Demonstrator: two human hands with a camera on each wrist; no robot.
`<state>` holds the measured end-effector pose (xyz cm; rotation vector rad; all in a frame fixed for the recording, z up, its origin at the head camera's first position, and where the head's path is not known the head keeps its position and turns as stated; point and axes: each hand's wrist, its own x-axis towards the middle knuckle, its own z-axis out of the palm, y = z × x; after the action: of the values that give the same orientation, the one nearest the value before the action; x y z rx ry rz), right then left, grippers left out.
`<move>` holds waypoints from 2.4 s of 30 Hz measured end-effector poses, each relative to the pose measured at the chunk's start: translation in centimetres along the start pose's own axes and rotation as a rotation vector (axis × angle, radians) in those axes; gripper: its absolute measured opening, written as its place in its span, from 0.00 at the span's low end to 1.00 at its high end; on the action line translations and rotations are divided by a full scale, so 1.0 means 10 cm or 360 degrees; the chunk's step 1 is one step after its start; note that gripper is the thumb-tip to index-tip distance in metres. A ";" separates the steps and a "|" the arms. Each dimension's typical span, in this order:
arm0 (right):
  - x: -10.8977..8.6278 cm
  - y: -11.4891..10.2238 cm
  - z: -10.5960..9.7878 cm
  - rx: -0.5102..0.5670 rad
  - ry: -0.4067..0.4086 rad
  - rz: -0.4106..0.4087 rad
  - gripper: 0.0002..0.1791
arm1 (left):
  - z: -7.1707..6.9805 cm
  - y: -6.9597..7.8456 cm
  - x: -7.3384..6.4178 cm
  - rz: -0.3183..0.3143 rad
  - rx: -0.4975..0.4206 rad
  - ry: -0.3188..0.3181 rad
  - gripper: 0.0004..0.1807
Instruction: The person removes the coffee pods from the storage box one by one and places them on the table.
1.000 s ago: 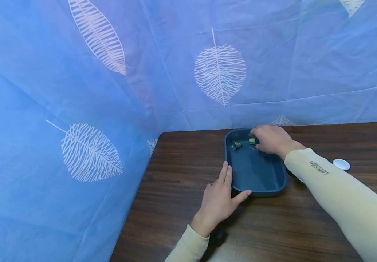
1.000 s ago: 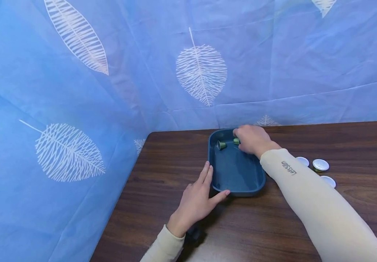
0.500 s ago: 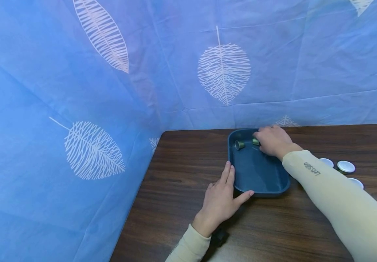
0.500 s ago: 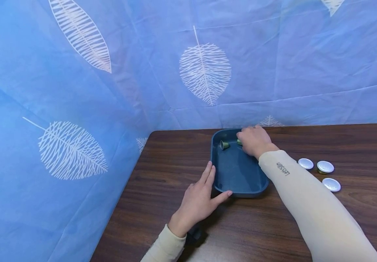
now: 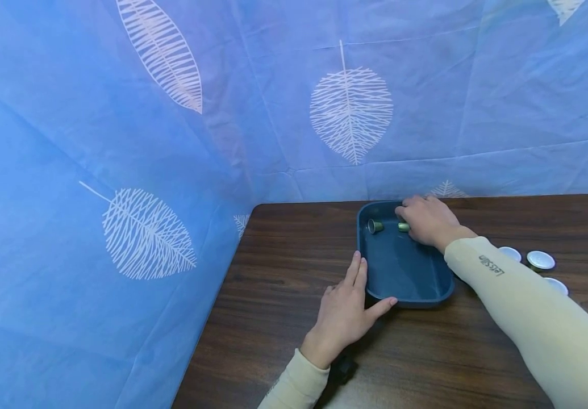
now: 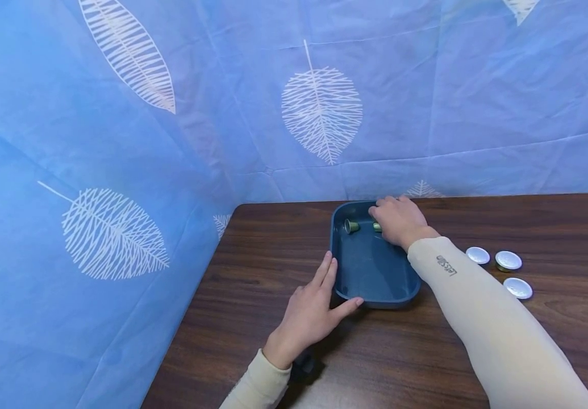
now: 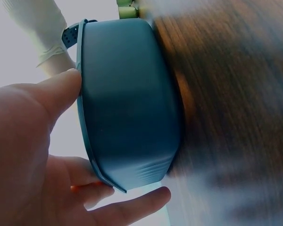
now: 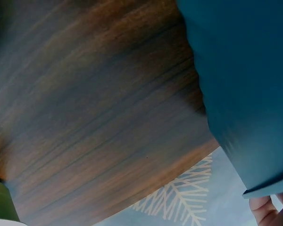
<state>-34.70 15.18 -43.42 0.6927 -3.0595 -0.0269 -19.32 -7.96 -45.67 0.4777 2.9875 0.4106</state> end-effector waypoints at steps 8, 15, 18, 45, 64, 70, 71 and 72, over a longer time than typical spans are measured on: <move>-0.08 0.01 -0.08 0.0100 -0.0100 -0.0009 0.19 | 0.00 0.02 0.00 0.0033 0.0011 -0.0003 0.53; -0.17 0.04 -0.30 0.0358 -0.0084 0.0003 0.19 | -0.03 -0.03 -0.02 0.0053 0.0038 0.0020 0.53; -0.25 0.06 -0.43 0.0368 -0.0083 0.0000 0.20 | -0.02 -0.03 -0.02 0.0059 0.0030 0.0029 0.53; -0.88 0.61 -0.51 0.0304 -0.0283 0.0180 0.16 | -0.09 -0.11 -0.02 0.0080 -0.0172 -0.0025 0.52; -0.93 0.66 -0.23 0.0286 -0.0407 0.0170 0.11 | -0.14 -0.14 -0.02 0.0111 -0.0188 -0.0040 0.52; -0.95 0.67 -0.21 0.0293 -0.0399 0.0173 0.10 | -0.13 -0.14 -0.02 0.0115 -0.0166 -0.0029 0.52; -0.95 0.67 -0.20 0.0293 -0.0393 0.0177 0.10 | -0.13 -0.14 -0.02 0.0116 -0.0162 -0.0026 0.52; -0.95 0.67 -0.20 0.0292 -0.0388 0.0179 0.10 | -0.13 -0.14 -0.02 0.0118 -0.0161 -0.0023 0.52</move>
<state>-29.01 25.31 -41.34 0.5598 -3.3630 0.1854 -19.68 -9.58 -44.81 0.5797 2.9245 0.5585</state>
